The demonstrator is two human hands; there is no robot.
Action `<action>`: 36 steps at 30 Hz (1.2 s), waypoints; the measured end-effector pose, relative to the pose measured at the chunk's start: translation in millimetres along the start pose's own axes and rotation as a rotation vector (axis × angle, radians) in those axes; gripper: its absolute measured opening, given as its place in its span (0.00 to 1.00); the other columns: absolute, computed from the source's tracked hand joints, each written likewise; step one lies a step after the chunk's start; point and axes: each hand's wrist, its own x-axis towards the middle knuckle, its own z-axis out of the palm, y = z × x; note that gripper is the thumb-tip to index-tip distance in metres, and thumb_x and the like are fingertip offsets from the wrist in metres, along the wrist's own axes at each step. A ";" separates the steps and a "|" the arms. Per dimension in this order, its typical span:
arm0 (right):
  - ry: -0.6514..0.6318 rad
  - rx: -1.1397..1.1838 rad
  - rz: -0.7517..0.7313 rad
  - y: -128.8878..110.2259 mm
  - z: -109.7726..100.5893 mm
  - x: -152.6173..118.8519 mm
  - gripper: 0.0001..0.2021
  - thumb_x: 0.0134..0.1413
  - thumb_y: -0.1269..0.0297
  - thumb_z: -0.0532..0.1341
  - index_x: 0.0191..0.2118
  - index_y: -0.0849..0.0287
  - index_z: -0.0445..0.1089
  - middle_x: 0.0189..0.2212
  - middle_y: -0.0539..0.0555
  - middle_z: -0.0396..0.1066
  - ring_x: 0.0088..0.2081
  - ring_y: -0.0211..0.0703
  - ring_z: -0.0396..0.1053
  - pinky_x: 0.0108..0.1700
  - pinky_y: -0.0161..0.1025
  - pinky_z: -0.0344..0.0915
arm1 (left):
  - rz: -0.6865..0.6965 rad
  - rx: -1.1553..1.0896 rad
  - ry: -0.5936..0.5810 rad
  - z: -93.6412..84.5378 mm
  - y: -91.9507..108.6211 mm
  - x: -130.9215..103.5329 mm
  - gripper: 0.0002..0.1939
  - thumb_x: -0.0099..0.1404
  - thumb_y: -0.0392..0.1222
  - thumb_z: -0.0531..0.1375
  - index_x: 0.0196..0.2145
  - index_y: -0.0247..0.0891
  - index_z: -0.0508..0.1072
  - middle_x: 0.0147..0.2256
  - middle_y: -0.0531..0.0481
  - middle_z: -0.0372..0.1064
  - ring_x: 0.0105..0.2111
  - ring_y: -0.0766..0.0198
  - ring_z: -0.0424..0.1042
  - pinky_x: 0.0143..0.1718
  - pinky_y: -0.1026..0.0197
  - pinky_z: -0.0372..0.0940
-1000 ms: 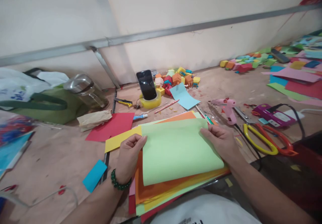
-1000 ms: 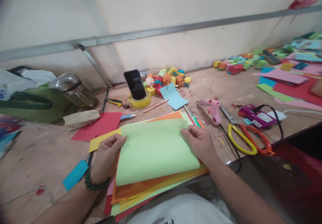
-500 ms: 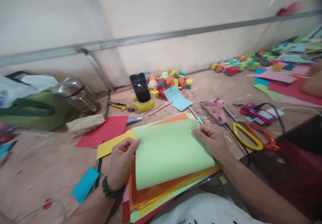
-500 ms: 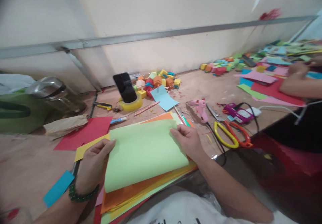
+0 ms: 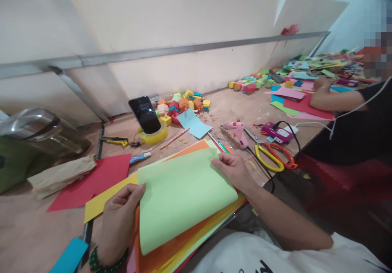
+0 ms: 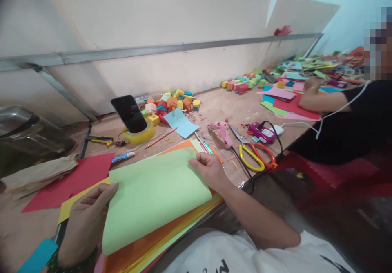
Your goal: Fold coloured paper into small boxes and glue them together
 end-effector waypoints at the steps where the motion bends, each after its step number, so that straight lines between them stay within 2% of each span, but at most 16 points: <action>1: 0.004 0.001 -0.004 2.0 -0.9 0.4 0.22 0.41 0.46 0.65 0.20 0.59 0.59 0.16 0.44 0.55 0.19 0.30 0.50 0.19 0.30 0.47 | 0.004 0.004 -0.004 -1.3 -2.1 1.6 0.25 0.30 0.55 0.73 0.15 0.36 0.67 0.13 0.58 0.60 0.15 0.72 0.56 0.16 0.69 0.53; 6: 0.024 0.000 0.015 15.9 -9.7 -0.1 0.19 0.42 0.50 0.66 0.22 0.60 0.61 0.17 0.44 0.58 0.19 0.30 0.53 0.20 0.30 0.51 | 0.102 0.080 -0.087 -9.0 -20.4 14.1 0.20 0.44 0.54 0.69 0.19 0.36 0.67 0.16 0.57 0.62 0.17 0.70 0.59 0.18 0.67 0.55; 9: 0.039 -0.043 0.046 17.8 -12.3 -1.3 0.18 0.42 0.50 0.67 0.25 0.60 0.65 0.19 0.46 0.63 0.20 0.31 0.57 0.21 0.30 0.54 | 0.184 0.096 -0.122 -10.3 -25.9 16.3 0.19 0.48 0.53 0.67 0.19 0.36 0.67 0.17 0.56 0.62 0.18 0.69 0.60 0.19 0.67 0.55; 17: 0.041 -0.071 0.082 2.4 -5.6 -3.4 0.19 0.37 0.48 0.67 0.22 0.60 0.67 0.16 0.46 0.63 0.18 0.32 0.56 0.18 0.30 0.53 | 0.181 0.029 -0.114 -5.1 -16.8 7.3 0.20 0.47 0.53 0.68 0.17 0.35 0.65 0.16 0.57 0.58 0.18 0.72 0.55 0.20 0.68 0.52; 26: 0.044 -0.107 0.070 0.6 -3.8 -2.9 0.18 0.36 0.47 0.67 0.23 0.59 0.68 0.16 0.48 0.65 0.18 0.35 0.59 0.18 0.32 0.57 | 0.199 0.043 -0.116 -3.6 -12.8 5.0 0.21 0.47 0.54 0.67 0.17 0.35 0.65 0.16 0.57 0.58 0.19 0.72 0.55 0.21 0.67 0.51; 32: 0.062 -0.123 0.058 1.3 -4.0 -3.8 0.19 0.35 0.46 0.67 0.21 0.58 0.67 0.15 0.47 0.62 0.17 0.33 0.57 0.18 0.32 0.54 | 0.210 0.055 -0.116 -3.2 -11.3 3.8 0.21 0.48 0.55 0.66 0.17 0.36 0.64 0.17 0.57 0.57 0.19 0.72 0.54 0.22 0.67 0.52; 36: 0.048 -0.113 0.054 3.9 -5.2 -3.7 0.20 0.36 0.45 0.67 0.21 0.58 0.67 0.15 0.47 0.63 0.18 0.35 0.58 0.18 0.33 0.56 | 0.220 0.063 -0.120 -3.3 -11.1 2.7 0.21 0.48 0.55 0.66 0.17 0.36 0.64 0.17 0.57 0.56 0.19 0.72 0.53 0.21 0.67 0.51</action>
